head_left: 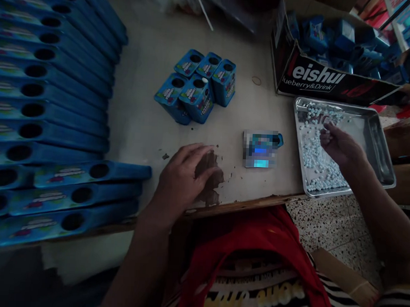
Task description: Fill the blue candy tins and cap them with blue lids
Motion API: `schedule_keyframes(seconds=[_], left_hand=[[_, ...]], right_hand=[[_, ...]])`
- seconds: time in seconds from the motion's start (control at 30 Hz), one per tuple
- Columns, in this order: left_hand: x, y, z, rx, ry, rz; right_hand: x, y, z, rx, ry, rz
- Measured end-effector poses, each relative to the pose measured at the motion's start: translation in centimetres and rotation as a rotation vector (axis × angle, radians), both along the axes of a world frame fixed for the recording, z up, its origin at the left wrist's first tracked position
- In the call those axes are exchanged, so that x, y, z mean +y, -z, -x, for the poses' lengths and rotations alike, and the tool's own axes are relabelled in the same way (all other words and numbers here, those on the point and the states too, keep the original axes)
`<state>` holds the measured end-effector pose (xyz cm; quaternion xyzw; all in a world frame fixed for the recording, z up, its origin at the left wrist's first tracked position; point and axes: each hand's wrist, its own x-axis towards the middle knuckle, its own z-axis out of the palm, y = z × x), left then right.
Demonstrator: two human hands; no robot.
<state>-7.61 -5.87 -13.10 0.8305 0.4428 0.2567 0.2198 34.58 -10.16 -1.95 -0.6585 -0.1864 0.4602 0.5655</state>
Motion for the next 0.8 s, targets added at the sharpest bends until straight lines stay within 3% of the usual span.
schedule_keyframes(seconds=[0.1, 0.2, 0.33, 0.53, 0.67, 0.8], left_hand=[[-0.3, -0.3, -0.4, 0.031, 0.005, 0.000], [-0.6, -0.9, -1.5, 0.061, 0.013, 0.008], [-1.2, -2.1, -3.1, 0.092, 0.024, 0.023], [-2.2, -2.8, -3.5, 0.097, 0.009, 0.013], [-2.1, -2.7, -3.3, 0.092, 0.018, 0.028], [-1.6, -2.6, -3.4, 0.091, 0.038, 0.056]], right_hand=[[-2.8, 1.9, -2.2, 0.096, 0.178, 0.102], [-4.5, 2.7, -2.3, 0.132, 0.114, 0.115], [-3.9, 2.4, -0.3, 0.050, -0.135, 0.047], [0.1, 1.0, 4.3, -0.185, -0.609, -0.066], [2.4, -0.1, 7.1, -0.362, -0.787, -0.141], [4.0, -0.9, 8.3, -0.727, -0.895, -0.128]])
